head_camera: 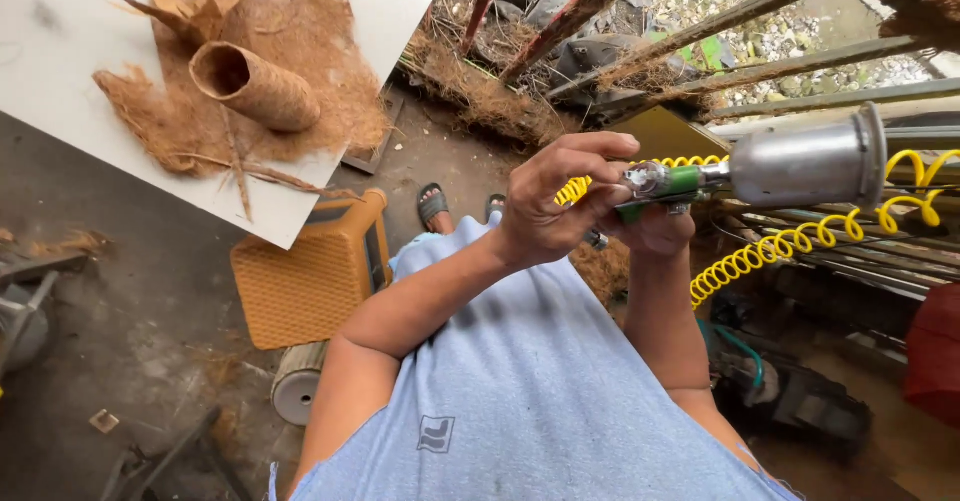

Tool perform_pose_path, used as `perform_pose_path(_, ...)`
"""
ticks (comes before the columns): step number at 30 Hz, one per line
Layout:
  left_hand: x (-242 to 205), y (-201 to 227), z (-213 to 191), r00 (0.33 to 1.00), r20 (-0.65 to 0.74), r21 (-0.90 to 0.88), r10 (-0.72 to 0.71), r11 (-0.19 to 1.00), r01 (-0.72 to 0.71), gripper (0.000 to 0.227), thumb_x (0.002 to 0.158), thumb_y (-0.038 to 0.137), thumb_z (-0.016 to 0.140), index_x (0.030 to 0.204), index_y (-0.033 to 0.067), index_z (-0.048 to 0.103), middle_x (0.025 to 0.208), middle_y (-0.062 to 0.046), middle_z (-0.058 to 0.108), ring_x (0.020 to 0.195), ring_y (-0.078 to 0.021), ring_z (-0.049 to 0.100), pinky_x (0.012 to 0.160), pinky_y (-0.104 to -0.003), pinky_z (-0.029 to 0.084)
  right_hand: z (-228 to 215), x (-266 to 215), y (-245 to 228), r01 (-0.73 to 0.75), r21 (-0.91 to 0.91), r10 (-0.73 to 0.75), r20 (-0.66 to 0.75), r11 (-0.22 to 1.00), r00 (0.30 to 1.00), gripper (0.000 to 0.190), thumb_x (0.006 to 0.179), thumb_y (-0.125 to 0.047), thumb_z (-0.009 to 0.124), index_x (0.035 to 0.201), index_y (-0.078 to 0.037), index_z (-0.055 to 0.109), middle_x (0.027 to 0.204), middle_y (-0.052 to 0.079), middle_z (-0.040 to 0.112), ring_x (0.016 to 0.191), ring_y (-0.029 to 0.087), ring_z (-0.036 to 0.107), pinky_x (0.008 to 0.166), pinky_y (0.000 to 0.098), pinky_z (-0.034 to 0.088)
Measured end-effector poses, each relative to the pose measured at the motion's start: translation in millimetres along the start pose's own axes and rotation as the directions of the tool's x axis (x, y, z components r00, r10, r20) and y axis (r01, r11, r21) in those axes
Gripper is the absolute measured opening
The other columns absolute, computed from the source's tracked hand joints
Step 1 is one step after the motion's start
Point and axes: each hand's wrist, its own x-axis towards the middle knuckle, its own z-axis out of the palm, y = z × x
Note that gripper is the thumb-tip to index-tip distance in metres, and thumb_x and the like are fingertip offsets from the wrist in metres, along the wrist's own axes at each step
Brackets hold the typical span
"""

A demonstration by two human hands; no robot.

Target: Shaping and finishing a cylindrical fiber roll using a spray gun, hair dryer, and scissors.

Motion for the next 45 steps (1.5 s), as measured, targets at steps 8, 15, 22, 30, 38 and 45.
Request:
perform_pose_path(8, 6.1, -0.7, 5.8, 0.993, -0.002, 0.053, 0.118, 0.992, -0.118, 0.022, 0.085, 0.005, 0.078, 0.104, 0.0068, 0.067, 0.102, -0.006, 0.075, 0.108, -0.0268, 0.070, 0.096, -0.039, 0.056, 3.7, -8.3, 5.6, 0.027, 0.019, -0.025, -0.118, 0.999, 0.993, 0.041, 0.091, -0.037, 0.059, 0.104, 0.001, 0.058, 0.072, 0.013, 0.059, 0.049, 0.015, 0.050, 0.045, 0.0258, 0.045)
perform_pose_path(15, 14.5, -3.4, 0.0, 0.942, 0.062, 0.256, 0.330, 0.907, -0.334, 0.015, 0.087, 0.008, 0.076, 0.101, 0.0143, 0.074, 0.095, -0.001, 0.077, 0.098, -0.0198, 0.074, 0.110, -0.046, 0.044, 10.9, -12.6, 9.6, 0.101, 0.010, -0.095, -0.255, 0.995, 0.962, 0.037, 0.092, -0.030, 0.058, 0.116, -0.002, 0.059, 0.084, 0.014, 0.063, 0.051, 0.013, 0.053, 0.043, 0.0232, 0.047)
perform_pose_path(22, -8.7, -21.6, -44.5, 0.966, 0.023, 0.344, 0.259, 0.905, -0.251, 0.018, 0.087, 0.005, 0.076, 0.103, 0.0110, 0.072, 0.096, -0.003, 0.076, 0.097, -0.0220, 0.074, 0.104, -0.044, 0.049, -19.7, -1.6, 3.5, -0.079, -0.618, -0.468, -0.668, 0.783, 0.578, 0.027, 0.106, -0.026, 0.050, 0.114, 0.000, 0.051, 0.107, 0.021, 0.062, 0.045, 0.013, 0.049, 0.044, 0.0247, 0.045)
perform_pose_path(30, -52.2, -22.5, -83.3, 0.999, -0.038, 0.461, -0.037, 0.886, 0.050, 0.037, 0.083, 0.008, 0.081, 0.118, 0.0054, 0.067, 0.092, -0.004, 0.074, 0.093, -0.0242, 0.072, 0.104, -0.042, 0.046, -8.0, -0.5, -8.7, -0.207, -0.517, -0.447, -0.841, 0.831, 0.306, 0.031, 0.103, -0.032, 0.062, 0.092, -0.003, 0.063, 0.046, 0.010, 0.044, 0.037, 0.017, 0.047, 0.041, 0.0246, 0.042)
perform_pose_path(38, -39.4, -22.5, -70.2, 0.970, 0.006, 0.339, -0.244, 0.913, 0.228, 0.029, 0.085, 0.013, 0.080, 0.112, 0.0078, 0.071, 0.096, -0.007, 0.073, 0.096, -0.0251, 0.071, 0.096, -0.040, 0.052, -15.8, -14.1, -0.8, -0.199, -0.485, -0.400, -0.846, 0.851, 0.352, 0.033, 0.102, -0.036, 0.061, 0.092, -0.005, 0.062, 0.050, 0.011, 0.048, 0.039, 0.014, 0.045, 0.046, 0.0246, 0.041)
perform_pose_path(45, -22.4, -39.2, -23.3, 0.647, 0.236, -0.212, -0.725, 0.611, 0.763, 0.030, 0.098, 0.026, 0.065, 0.122, 0.0075, 0.066, 0.093, -0.008, 0.072, 0.076, -0.0120, 0.069, 0.067, -0.026, 0.060, -31.8, -56.0, 0.0, 0.068, -0.387, -0.274, -0.509, 0.919, 0.816, 0.051, 0.092, -0.042, 0.060, 0.109, 0.007, 0.057, 0.119, 0.032, 0.059, 0.045, 0.011, 0.052, 0.045, 0.0248, 0.047)
